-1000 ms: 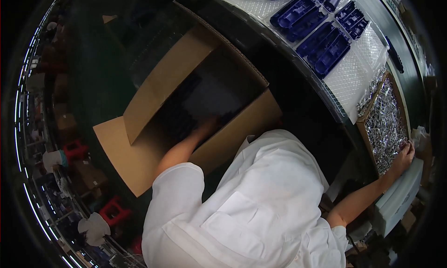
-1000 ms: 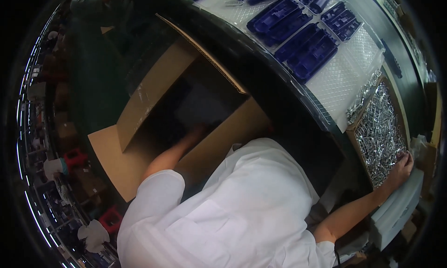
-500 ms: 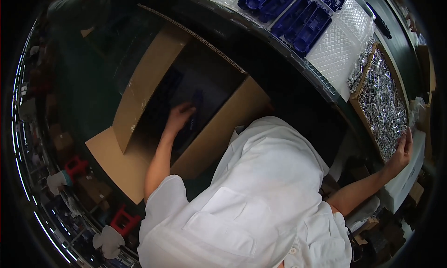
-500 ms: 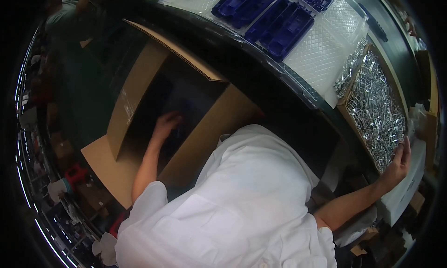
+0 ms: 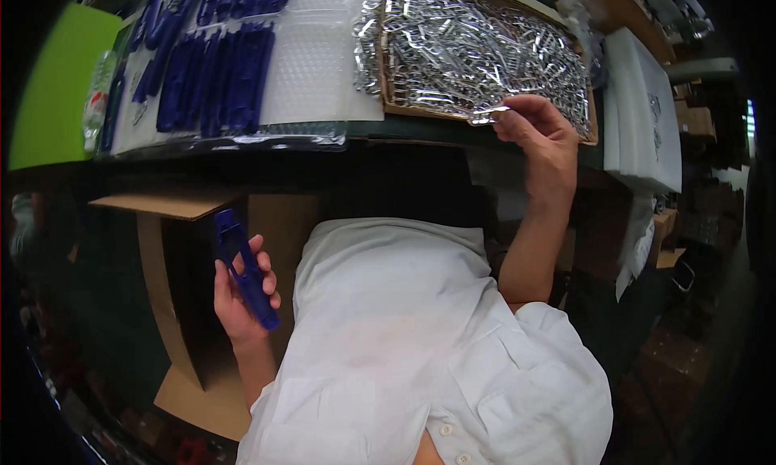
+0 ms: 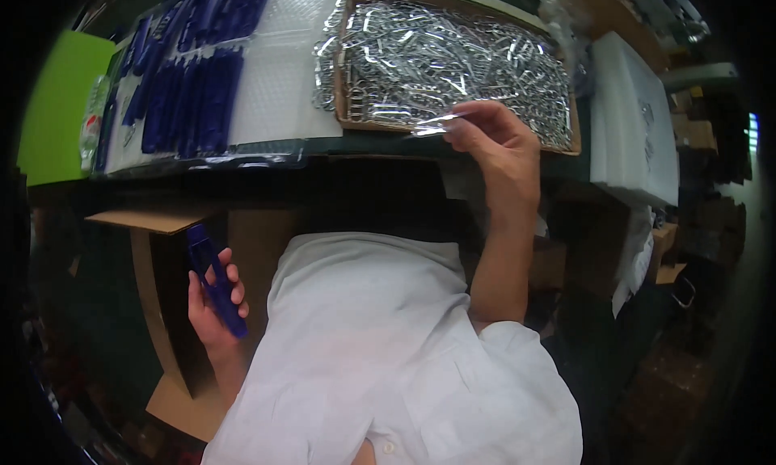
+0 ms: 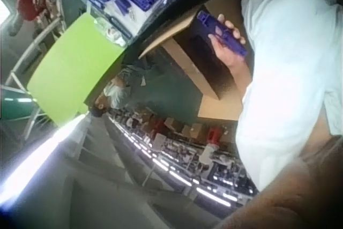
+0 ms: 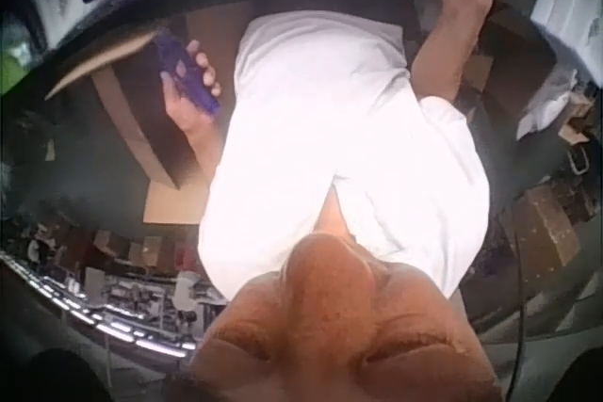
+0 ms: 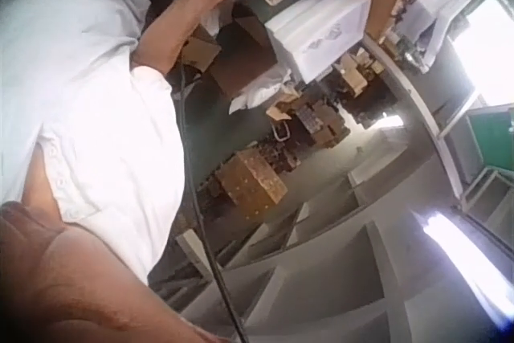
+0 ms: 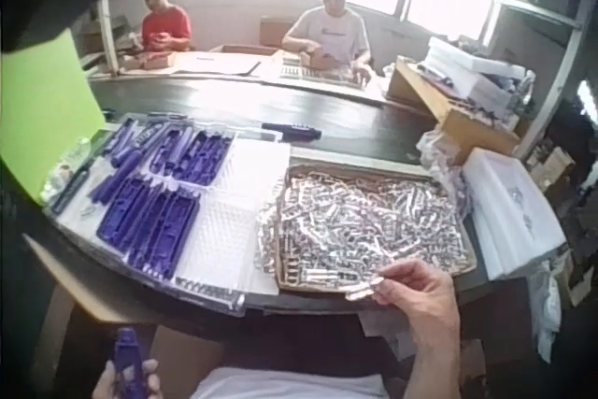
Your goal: The person assembles a spring-loaded component into a blue plastic casing by hand.
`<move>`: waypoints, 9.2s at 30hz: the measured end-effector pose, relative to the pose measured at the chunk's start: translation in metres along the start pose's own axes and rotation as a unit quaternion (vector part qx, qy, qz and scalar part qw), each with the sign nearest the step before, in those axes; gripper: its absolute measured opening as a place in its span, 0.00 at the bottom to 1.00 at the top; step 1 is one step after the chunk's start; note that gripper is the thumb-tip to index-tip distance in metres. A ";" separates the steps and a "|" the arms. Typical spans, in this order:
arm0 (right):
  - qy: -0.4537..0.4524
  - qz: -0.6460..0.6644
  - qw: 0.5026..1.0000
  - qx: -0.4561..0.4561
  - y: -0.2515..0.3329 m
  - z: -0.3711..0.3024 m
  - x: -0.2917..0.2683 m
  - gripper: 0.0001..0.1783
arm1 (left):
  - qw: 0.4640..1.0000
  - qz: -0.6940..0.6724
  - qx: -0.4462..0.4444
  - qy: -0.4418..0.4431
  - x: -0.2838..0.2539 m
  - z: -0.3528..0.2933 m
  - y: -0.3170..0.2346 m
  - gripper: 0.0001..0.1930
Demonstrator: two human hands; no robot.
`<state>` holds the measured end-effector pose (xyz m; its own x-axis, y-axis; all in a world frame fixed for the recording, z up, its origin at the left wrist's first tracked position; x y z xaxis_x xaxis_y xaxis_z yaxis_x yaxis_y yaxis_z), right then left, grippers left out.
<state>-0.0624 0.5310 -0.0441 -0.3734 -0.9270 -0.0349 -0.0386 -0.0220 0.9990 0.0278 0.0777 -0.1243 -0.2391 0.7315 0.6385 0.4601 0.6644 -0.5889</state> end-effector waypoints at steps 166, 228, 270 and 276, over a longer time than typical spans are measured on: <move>0.128 0.235 0.960 0.085 -0.037 -0.055 -0.012 0.31 | 0.556 0.593 0.474 0.339 0.245 0.052 0.065 0.32; -0.106 -0.029 0.994 -0.015 -0.020 -0.028 -0.111 0.24 | 0.269 0.830 0.466 0.147 0.490 0.522 0.020 0.21; -0.136 -0.177 0.968 -0.113 0.019 0.071 -0.039 0.14 | 0.696 0.653 0.186 -0.236 -0.191 0.251 -0.105 0.17; -0.126 -0.075 0.984 -0.097 0.042 0.015 -0.025 0.13 | 0.704 0.629 0.280 -0.173 -0.088 0.318 -0.138 0.17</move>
<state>-0.0688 0.5592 -0.0015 -0.5967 -0.7856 -0.1639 0.0570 -0.2453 0.9678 -0.2868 -0.0302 -0.2569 -0.1822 0.7244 -0.6649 0.1074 -0.6575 -0.7458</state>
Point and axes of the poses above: each hand's wrist, its own z-axis towards the middle knuckle, its own x-axis out of the palm, y = z × x, the point moved 6 cm from there along z, towards the middle knuckle, and after that the axes turned 2 degrees about -y, right-handed, at the moved point
